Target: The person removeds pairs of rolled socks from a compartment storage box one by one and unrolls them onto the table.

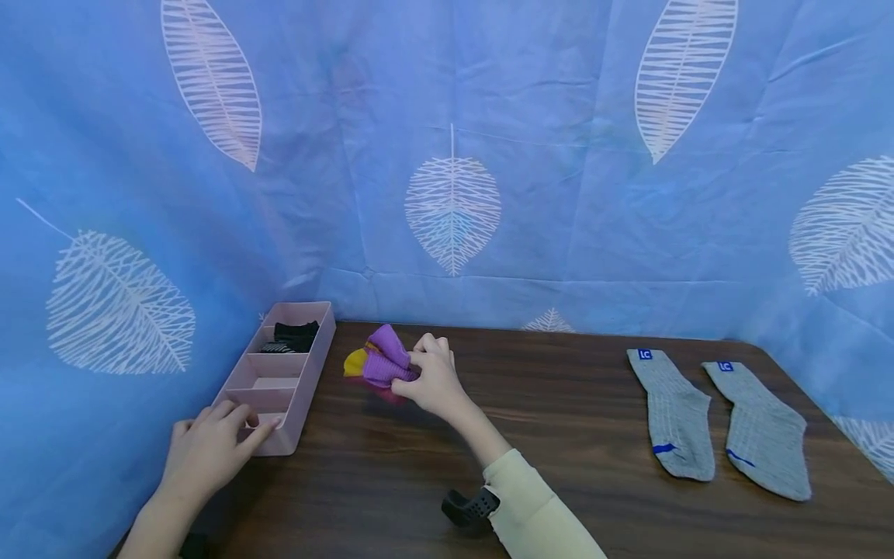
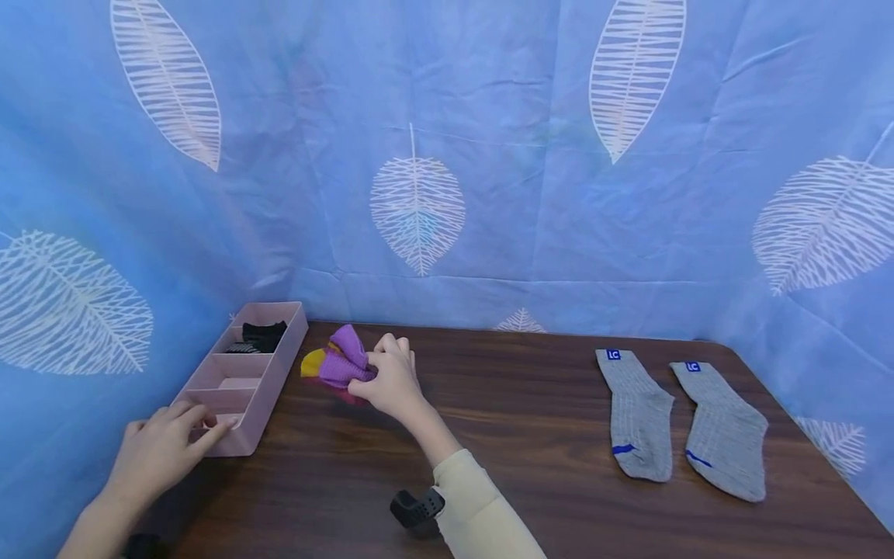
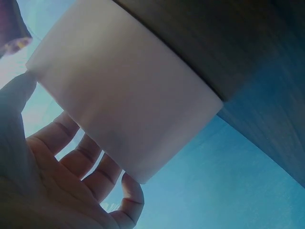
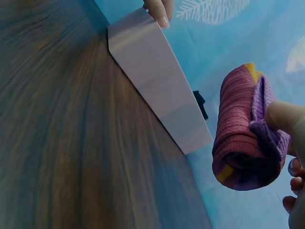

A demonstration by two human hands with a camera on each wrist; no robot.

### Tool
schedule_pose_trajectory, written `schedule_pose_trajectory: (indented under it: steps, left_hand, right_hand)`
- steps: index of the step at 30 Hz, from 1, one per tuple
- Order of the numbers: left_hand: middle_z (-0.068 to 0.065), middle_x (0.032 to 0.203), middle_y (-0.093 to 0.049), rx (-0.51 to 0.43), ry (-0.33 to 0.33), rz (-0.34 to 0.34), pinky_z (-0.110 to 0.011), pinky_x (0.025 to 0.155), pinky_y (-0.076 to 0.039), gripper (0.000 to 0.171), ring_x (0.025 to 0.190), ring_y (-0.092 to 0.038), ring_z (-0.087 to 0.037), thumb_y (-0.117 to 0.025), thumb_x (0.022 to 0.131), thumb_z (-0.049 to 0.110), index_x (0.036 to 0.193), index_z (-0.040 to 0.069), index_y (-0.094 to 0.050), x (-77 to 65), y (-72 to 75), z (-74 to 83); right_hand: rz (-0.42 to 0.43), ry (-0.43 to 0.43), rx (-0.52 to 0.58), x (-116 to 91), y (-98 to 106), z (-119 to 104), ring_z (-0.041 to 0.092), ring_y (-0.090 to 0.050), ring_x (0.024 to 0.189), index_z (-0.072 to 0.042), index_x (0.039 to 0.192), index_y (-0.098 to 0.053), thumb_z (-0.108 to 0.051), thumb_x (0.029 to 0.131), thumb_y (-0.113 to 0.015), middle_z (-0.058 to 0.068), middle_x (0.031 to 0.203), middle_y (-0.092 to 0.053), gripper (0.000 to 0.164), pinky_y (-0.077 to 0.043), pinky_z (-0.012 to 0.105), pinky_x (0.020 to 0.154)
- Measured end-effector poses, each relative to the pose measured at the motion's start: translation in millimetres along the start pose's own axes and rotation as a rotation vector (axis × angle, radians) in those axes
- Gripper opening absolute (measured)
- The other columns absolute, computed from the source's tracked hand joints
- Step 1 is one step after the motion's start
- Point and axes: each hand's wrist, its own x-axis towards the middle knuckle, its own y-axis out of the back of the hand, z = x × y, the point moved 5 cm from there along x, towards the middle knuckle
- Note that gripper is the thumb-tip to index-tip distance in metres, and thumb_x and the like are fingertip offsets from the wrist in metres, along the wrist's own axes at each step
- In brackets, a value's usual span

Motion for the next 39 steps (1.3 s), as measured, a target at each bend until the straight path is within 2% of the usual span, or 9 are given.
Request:
schedule_pose_trajectory:
  steps: [6, 11, 19, 23, 26, 28, 32, 35, 39]
  left_hand:
    - [-0.007, 0.086, -0.060, -0.005, -0.021, 0.029, -0.065, 0.081, -0.034, 0.061, 0.084, -0.054, -0.031, -0.048, 0.089, 0.070, 0.091, 0.013, -0.069, 2.0, 3.4, 1.9]
    - [-0.007, 0.086, -0.060, 0.000, -0.009, 0.015, -0.065, 0.083, -0.032, 0.063, 0.085, -0.053, -0.032, -0.048, 0.088, 0.072, 0.091, 0.012, -0.069, 3.6, 2.4, 3.0]
    - [-0.007, 0.085, -0.059, 0.022, 0.001, -0.008, -0.064, 0.080, -0.033, 0.070, 0.084, -0.053, -0.031, -0.041, 0.087, 0.077, 0.091, 0.012, -0.068, 3.7, 1.7, 1.2]
    - [-0.006, 0.086, -0.058, 0.022, -0.004, -0.015, -0.065, 0.082, -0.032, 0.068, 0.084, -0.053, -0.031, -0.042, 0.087, 0.076, 0.091, 0.013, -0.068, 2.5, -0.9, 4.1]
    - [-0.008, 0.088, -0.059, 0.020, -0.002, -0.014, -0.066, 0.083, -0.032, 0.069, 0.086, -0.052, -0.033, -0.042, 0.087, 0.076, 0.092, 0.013, -0.068, 1.8, -2.2, 4.7]
    - [-0.011, 0.092, -0.060, 0.024, 0.000, -0.002, -0.067, 0.084, -0.033, 0.069, 0.089, -0.051, -0.036, -0.043, 0.088, 0.075, 0.094, 0.012, -0.068, 0.9, -1.9, 3.9]
    - [-0.022, 0.103, -0.060, 0.050, -0.019, 0.088, -0.067, 0.084, -0.034, 0.061, 0.097, -0.047, -0.043, -0.057, 0.087, 0.065, 0.102, 0.006, -0.066, -3.8, 3.7, 5.2]
    - [-0.025, 0.107, -0.059, 0.081, -0.106, 0.247, -0.065, 0.082, -0.036, 0.053, 0.101, -0.046, -0.045, -0.071, 0.081, 0.050, 0.107, 0.004, -0.065, -8.5, 12.7, 14.0]
    - [-0.022, 0.102, -0.060, 0.096, -0.281, 0.484, -0.060, 0.076, -0.039, 0.066, 0.097, -0.050, -0.042, -0.047, 0.090, 0.068, 0.106, 0.006, -0.064, -14.8, 24.3, 38.4]
  right_hand:
    - [-0.013, -0.078, 0.012, -12, 12, 12, 0.017, -0.030, 0.087, -0.007, 0.083, -0.075, -0.022, 0.072, -0.072, -0.001, 0.086, -0.039, 0.019, -0.026, 0.032, 0.076]
    - [-0.055, -0.211, 0.050, -21, 14, 30, 0.019, -0.034, 0.090, -0.001, 0.090, -0.075, -0.022, 0.070, -0.073, 0.001, 0.092, -0.047, 0.029, -0.028, 0.034, 0.078]
    - [-0.138, -0.405, 0.058, -34, 14, 60, 0.025, -0.036, 0.093, 0.005, 0.098, -0.069, -0.024, 0.069, -0.074, 0.008, 0.096, -0.050, 0.041, -0.026, 0.036, 0.076]
    - [-0.172, -0.489, 0.066, -42, 18, 73, 0.026, -0.034, 0.096, -0.002, 0.077, -0.059, -0.023, 0.071, -0.071, 0.009, 0.102, -0.049, 0.025, -0.024, 0.039, 0.077]
    - [-0.193, -0.530, 0.069, -44, 22, 80, 0.028, -0.031, 0.097, -0.009, 0.066, -0.045, -0.024, 0.073, -0.070, 0.011, 0.108, -0.047, 0.030, -0.021, 0.041, 0.076]
    - [-0.200, -0.544, 0.053, -44, 25, 82, 0.029, -0.031, 0.100, -0.011, 0.067, -0.048, -0.028, 0.075, -0.070, 0.012, 0.114, -0.048, 0.030, -0.022, 0.042, 0.078]
    - [-0.206, -0.547, 0.022, -43, 29, 85, 0.030, -0.034, 0.102, -0.008, 0.078, -0.061, -0.036, 0.078, -0.073, 0.015, 0.121, -0.050, 0.031, -0.024, 0.045, 0.081]
    - [-0.199, -0.535, -0.023, -42, 31, 88, 0.030, -0.035, 0.103, -0.007, 0.093, -0.066, -0.042, 0.078, -0.074, 0.015, 0.120, -0.050, 0.039, -0.026, 0.045, 0.080]
    - [-0.171, -0.534, -0.065, -42, 35, 91, 0.031, -0.038, 0.106, -0.012, 0.115, -0.061, -0.046, 0.077, -0.076, 0.012, 0.116, -0.051, 0.053, -0.029, 0.046, 0.082]
